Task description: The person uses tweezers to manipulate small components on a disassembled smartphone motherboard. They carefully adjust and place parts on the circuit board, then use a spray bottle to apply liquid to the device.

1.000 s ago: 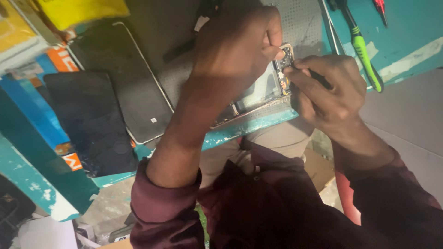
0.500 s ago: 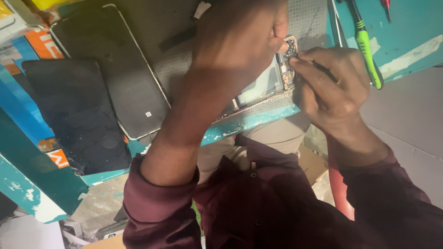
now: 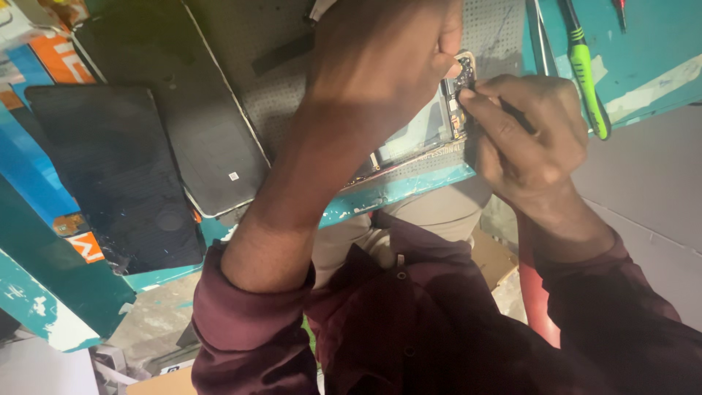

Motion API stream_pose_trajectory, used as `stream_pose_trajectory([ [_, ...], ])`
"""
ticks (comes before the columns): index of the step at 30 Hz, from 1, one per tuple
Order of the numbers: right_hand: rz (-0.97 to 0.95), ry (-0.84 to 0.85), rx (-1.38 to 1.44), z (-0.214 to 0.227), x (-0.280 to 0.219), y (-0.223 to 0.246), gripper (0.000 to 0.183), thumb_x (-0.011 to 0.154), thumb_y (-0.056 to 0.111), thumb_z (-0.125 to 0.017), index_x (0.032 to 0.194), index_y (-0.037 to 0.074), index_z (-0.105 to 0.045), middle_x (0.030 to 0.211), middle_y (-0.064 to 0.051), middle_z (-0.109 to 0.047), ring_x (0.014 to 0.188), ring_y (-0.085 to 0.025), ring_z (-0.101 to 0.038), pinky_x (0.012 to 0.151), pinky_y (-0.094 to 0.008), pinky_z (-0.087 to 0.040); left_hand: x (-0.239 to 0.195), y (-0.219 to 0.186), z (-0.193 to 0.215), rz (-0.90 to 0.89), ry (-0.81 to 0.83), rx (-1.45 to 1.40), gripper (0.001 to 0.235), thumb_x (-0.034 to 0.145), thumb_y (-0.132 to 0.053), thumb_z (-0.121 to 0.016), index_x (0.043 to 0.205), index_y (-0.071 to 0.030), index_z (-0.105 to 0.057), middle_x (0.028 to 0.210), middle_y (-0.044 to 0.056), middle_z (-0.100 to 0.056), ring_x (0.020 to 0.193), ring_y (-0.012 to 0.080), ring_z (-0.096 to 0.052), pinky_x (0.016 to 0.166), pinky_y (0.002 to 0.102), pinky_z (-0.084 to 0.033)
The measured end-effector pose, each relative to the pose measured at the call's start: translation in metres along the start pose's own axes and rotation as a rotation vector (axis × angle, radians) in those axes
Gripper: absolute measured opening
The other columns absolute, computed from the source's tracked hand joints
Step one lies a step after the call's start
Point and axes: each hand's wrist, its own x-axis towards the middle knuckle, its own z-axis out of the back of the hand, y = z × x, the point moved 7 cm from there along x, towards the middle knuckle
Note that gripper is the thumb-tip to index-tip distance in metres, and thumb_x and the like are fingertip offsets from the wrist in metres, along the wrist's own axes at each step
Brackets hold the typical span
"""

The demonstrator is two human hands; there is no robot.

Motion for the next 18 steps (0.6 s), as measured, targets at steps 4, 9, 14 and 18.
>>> stream_pose_trajectory([
  [4, 0.01, 0.015, -0.001, 0.0, 0.001, 0.0, 0.035, 0.081, -0.013, -0.076, 0.114, -0.001, -0.078, 0.111, -0.01, -0.071, 0.099, -0.026, -0.063, 0.082, -0.034, -0.05, 0.001, -0.007, 0.005, -0.038, -0.029, 0.054, 0.022, 0.092, 0.001, -0.075, 0.091, -0.01, -0.056, 0.08, 0.006, -0.058, 0.073, 0.0254, -0.063, 0.067, 0.041, -0.05],
  [9, 0.022, 0.033, -0.026, 0.0, 0.007, 0.004, 0.037, 0.084, -0.013, -0.077, 0.118, 0.001, -0.079, 0.112, -0.008, -0.07, 0.097, -0.024, -0.062, 0.082, -0.034, -0.05, 0.004, -0.008, 0.007, -0.014, 0.009, -0.002, 0.023, 0.088, -0.004, -0.078, 0.09, -0.009, -0.056, 0.078, 0.004, -0.059, 0.07, 0.0241, -0.063, 0.063, 0.04, -0.049],
  [14, 0.083, 0.072, -0.217, 0.004, 0.014, 0.014, 0.032, 0.078, -0.001, -0.08, 0.109, 0.004, -0.08, 0.107, -0.006, -0.071, 0.092, -0.025, -0.06, 0.078, -0.035, -0.049, 0.006, -0.008, 0.006, -0.011, -0.01, -0.003, 0.022, 0.089, -0.003, -0.076, 0.088, -0.01, -0.055, 0.075, 0.004, -0.059, 0.067, 0.0237, -0.063, 0.061, 0.039, -0.049],
  [18, 0.068, 0.064, -0.176, 0.003, 0.014, 0.013, 0.03, 0.077, -0.003, -0.079, 0.106, 0.003, -0.08, 0.105, -0.006, -0.071, 0.091, -0.025, -0.061, 0.077, -0.035, -0.049, 0.004, -0.013, 0.01, -0.052, -0.025, 0.061, 0.02, 0.089, 0.003, -0.071, 0.091, -0.009, -0.055, 0.079, 0.006, -0.058, 0.071, 0.0251, -0.063, 0.065, 0.041, -0.05],
])
